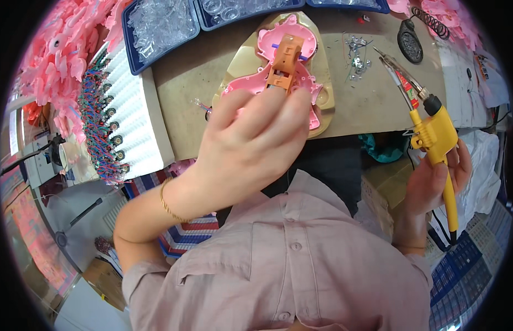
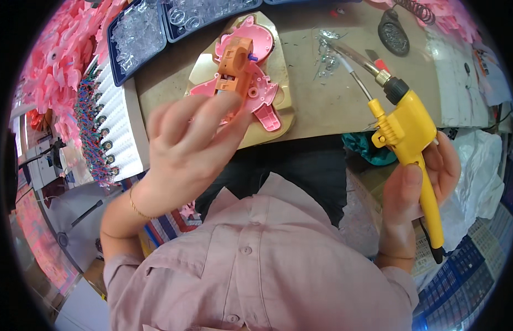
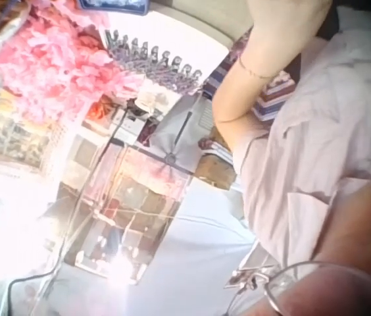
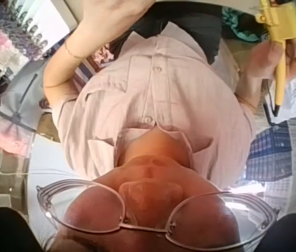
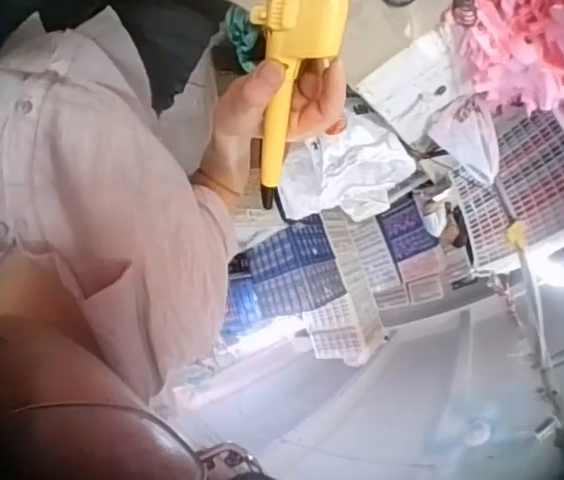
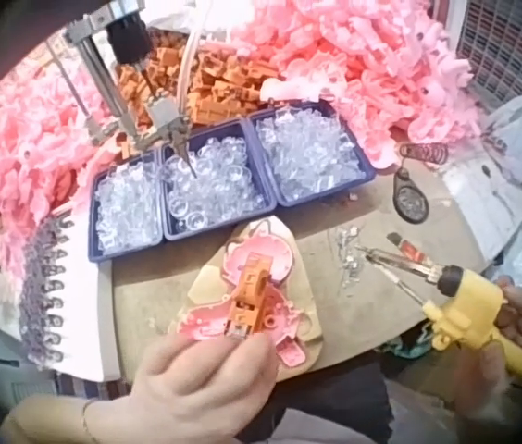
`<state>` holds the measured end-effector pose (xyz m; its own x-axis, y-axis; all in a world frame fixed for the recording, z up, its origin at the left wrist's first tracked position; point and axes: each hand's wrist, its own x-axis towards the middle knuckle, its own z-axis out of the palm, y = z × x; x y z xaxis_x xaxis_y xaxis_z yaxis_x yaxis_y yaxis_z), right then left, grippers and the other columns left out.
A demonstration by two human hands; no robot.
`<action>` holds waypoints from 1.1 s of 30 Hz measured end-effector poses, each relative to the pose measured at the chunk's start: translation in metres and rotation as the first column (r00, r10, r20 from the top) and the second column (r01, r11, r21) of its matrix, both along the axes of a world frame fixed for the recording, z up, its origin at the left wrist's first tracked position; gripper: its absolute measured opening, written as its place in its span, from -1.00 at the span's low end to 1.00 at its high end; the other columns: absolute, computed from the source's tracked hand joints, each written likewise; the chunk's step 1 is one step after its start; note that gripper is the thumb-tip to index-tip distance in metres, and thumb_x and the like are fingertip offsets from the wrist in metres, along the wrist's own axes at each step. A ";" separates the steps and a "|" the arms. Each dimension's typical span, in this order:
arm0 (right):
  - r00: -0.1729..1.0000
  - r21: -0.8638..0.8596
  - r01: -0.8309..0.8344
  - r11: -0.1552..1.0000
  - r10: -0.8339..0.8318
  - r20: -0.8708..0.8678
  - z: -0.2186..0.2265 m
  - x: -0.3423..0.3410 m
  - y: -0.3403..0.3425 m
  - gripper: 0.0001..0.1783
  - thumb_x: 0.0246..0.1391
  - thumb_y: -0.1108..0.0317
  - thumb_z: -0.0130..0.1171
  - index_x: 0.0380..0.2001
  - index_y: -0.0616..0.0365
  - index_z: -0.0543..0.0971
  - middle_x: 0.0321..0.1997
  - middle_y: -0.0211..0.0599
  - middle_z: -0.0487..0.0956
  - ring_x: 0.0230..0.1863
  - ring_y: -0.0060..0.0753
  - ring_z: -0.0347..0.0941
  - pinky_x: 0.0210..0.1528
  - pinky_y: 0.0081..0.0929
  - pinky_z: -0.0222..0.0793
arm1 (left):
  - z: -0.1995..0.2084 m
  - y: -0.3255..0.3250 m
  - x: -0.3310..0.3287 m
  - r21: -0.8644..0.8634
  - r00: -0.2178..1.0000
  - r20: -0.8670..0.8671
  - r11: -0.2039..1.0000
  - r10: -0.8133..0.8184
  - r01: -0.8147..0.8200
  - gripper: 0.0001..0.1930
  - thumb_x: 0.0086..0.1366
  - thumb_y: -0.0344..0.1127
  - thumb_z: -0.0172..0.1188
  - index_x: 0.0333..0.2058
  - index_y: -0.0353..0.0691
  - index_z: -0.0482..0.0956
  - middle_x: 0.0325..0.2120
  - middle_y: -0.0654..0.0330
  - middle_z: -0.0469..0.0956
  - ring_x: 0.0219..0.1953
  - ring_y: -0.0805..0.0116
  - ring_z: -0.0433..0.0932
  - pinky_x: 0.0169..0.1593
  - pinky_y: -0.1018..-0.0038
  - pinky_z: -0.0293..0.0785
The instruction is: Assembling the internal electronic components and outer shell of a pink toy horse.
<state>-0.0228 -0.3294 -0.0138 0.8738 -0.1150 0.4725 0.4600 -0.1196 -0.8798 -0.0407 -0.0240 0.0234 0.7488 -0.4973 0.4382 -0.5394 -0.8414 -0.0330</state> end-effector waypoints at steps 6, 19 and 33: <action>0.987 0.017 0.159 0.987 -0.159 -0.003 -0.008 -0.008 -0.020 -0.44 0.08 0.28 0.10 0.09 0.37 0.26 0.03 0.08 0.44 0.01 -0.14 0.46 0.02 -0.27 0.45 | 0.029 0.005 0.019 -0.359 0.915 -0.403 0.922 -0.010 -0.148 -0.84 -0.05 -0.40 0.30 -0.41 -0.16 0.62 -0.52 0.24 0.54 -0.48 0.23 0.51 -0.38 0.37 0.43; 0.991 0.029 -0.042 0.999 0.045 -0.126 -0.007 0.005 0.007 -0.41 0.11 0.23 0.12 0.11 0.33 0.24 0.06 0.05 0.42 0.11 -0.14 0.39 0.12 -0.24 0.36 | -0.005 0.045 0.022 -0.459 0.843 -0.492 0.758 0.217 -0.463 -0.85 0.19 -0.41 0.22 -0.29 -0.34 0.63 -0.42 0.18 0.58 -0.44 0.45 0.56 -0.32 0.58 0.47; 0.903 -0.030 -0.308 0.951 0.282 -0.324 0.016 -0.010 0.040 -0.30 0.05 0.02 0.24 0.12 0.22 0.26 0.09 -0.12 0.43 0.14 -0.24 0.37 0.21 -0.27 0.24 | -0.013 0.005 0.006 -0.552 0.738 -0.668 0.598 0.099 -0.581 -0.94 0.13 -0.35 0.21 -0.43 -0.18 0.56 -0.56 0.23 0.48 -0.44 0.26 0.44 -0.22 0.41 0.24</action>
